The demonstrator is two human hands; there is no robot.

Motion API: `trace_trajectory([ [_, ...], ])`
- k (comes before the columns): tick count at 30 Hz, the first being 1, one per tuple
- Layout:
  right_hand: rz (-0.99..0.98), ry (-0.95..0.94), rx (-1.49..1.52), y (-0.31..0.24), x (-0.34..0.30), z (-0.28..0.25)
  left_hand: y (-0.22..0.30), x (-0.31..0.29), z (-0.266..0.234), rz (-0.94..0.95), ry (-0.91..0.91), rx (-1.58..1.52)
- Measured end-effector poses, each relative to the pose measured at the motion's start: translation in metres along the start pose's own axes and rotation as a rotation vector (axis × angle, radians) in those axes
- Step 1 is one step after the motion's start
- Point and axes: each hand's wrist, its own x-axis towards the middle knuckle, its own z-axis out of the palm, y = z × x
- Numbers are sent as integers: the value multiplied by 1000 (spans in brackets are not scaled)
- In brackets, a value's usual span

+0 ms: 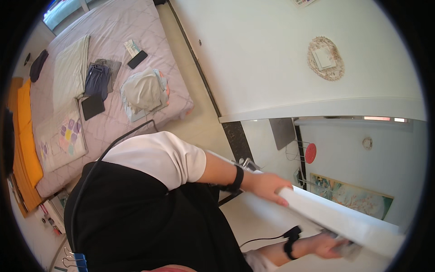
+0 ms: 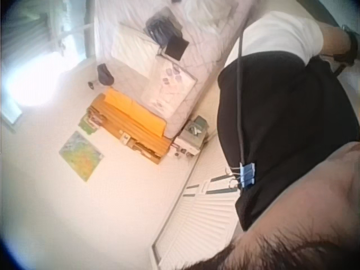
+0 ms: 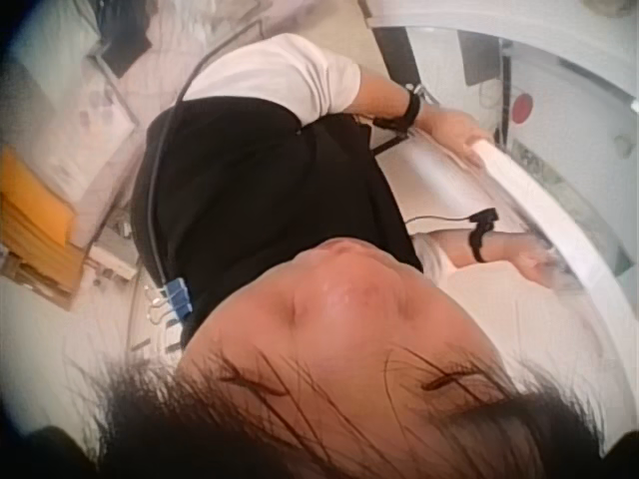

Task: The recorder wipes down a white door and the interior of a shelf/cabinet with a cloth.

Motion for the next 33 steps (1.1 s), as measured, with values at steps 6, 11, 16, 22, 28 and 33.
trace_trajectory([
  [6,-282,-150,-282,99,138,115,-39,75,-42,-92,252,194],
  [11,-286,-124,-177,-12,66,206,-62,108,-89,-97,352,244],
  [16,-332,-261,-420,14,-29,188,-88,143,-78,5,411,196],
  [22,-573,-346,-485,37,23,190,-102,153,-92,39,479,294],
  [28,-571,-135,-498,34,206,211,-102,155,-89,63,467,297],
  [33,-428,-52,-555,13,230,220,-103,152,-90,80,419,264],
])
